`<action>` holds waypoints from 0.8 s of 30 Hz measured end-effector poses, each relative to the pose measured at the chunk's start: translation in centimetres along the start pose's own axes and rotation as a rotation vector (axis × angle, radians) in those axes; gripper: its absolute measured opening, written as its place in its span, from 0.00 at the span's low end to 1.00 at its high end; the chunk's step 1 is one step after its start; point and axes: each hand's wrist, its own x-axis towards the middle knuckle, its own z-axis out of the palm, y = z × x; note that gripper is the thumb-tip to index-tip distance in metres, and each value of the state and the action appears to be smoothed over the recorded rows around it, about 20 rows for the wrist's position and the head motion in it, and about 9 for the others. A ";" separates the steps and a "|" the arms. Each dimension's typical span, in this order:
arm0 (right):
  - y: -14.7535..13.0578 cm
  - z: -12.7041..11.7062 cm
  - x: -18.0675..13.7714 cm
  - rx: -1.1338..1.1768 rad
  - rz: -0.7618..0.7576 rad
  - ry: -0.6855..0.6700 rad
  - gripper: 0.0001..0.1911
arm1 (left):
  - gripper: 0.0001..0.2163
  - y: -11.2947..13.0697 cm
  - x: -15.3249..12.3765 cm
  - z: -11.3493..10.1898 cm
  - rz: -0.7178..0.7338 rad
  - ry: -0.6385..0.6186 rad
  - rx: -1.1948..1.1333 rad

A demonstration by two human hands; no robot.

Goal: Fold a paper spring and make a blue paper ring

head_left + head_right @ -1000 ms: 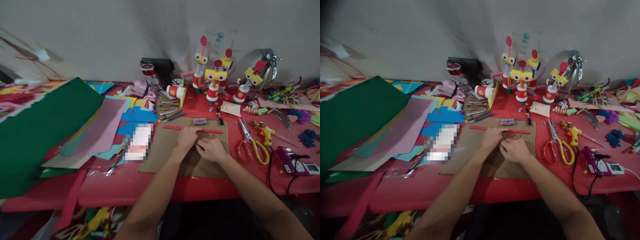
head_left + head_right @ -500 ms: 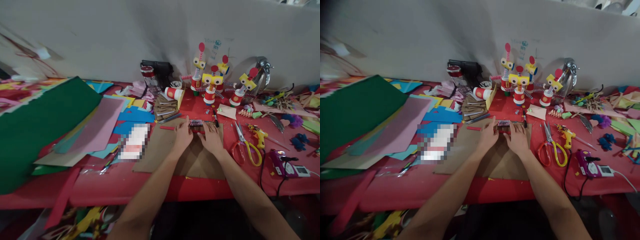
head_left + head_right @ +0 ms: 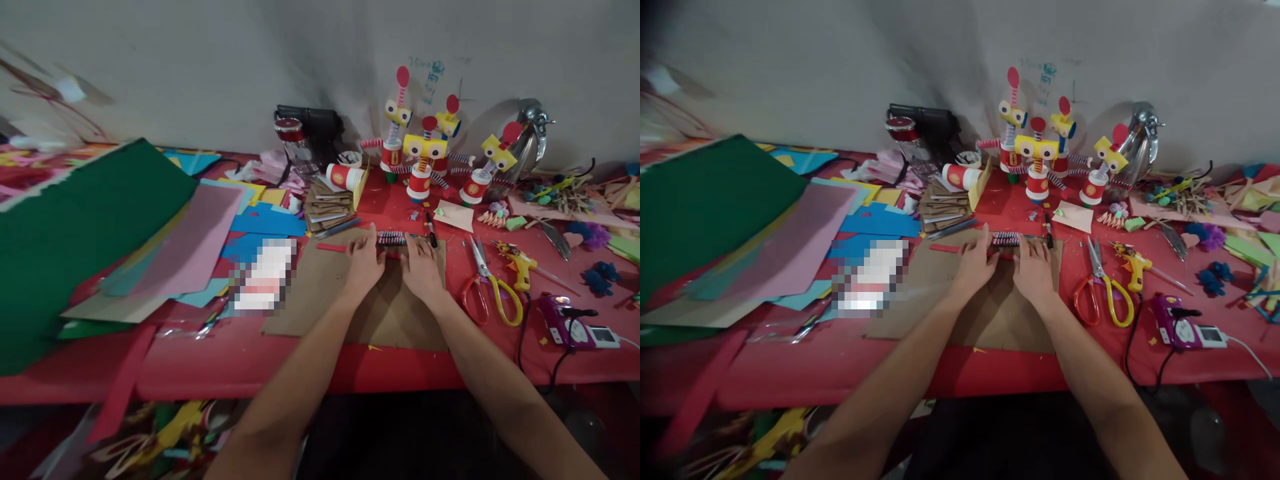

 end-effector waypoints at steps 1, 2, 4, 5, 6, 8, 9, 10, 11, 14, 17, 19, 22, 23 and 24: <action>0.0 0.1 0.0 -0.008 -0.002 -0.010 0.27 | 0.32 0.1 0.0 0.0 0.003 -0.007 -0.005; 0.0 0.1 0.0 -0.015 -0.001 -0.018 0.27 | 0.32 0.2 -0.1 0.0 0.001 -0.013 -0.012; 0.0 0.1 -0.1 -0.022 0.007 -0.029 0.27 | 0.32 0.3 -0.1 -0.2 -0.006 -0.020 -0.025; 0.0 0.0 -0.1 -0.023 0.008 -0.034 0.28 | 0.32 0.3 -0.1 -0.2 -0.011 -0.021 -0.028; 0.0 0.0 -0.1 -0.022 0.007 -0.039 0.28 | 0.33 0.3 -0.1 -0.3 -0.014 -0.019 -0.030; 0.0 -0.1 0.0 -0.020 0.012 -0.044 0.29 | 0.33 0.3 -0.1 -0.3 -0.020 -0.017 -0.031; 0.0 -0.2 0.0 -0.020 0.020 -0.046 0.29 | 0.33 0.3 -0.1 -0.3 -0.024 -0.015 -0.030; 0.0 -0.2 0.0 -0.019 0.029 -0.048 0.29 | 0.33 0.2 -0.1 -0.2 -0.026 -0.012 -0.028; -0.1 -0.2 0.0 -0.017 0.036 -0.048 0.29 | 0.33 0.2 -0.1 -0.1 -0.025 -0.010 -0.025; -0.1 -0.2 0.0 0.002 0.026 -0.035 0.29 | 0.33 0.2 0.0 0.0 -0.016 -0.002 -0.011; 0.0 -0.3 0.0 0.012 0.022 -0.004 0.25 | 0.32 0.2 0.1 -0.6 -0.032 -0.009 -0.031; 0.1 -0.5 0.0 -0.007 0.050 0.003 0.18 | 0.29 0.2 0.3 -1.5 -0.078 -0.009 -0.041; 0.1 -0.8 -0.1 -0.053 0.060 0.002 0.10 | 0.20 0.2 0.4 -3.0 -0.130 -0.037 0.017; 0.1 -0.9 -0.1 -0.067 0.051 0.005 0.08 | 0.18 0.2 0.4 -3.4 -0.127 -0.058 0.054; 0.1 -1.0 -0.2 -0.077 0.042 0.010 0.07 | 0.16 0.3 0.3 -3.7 -0.111 -0.084 0.093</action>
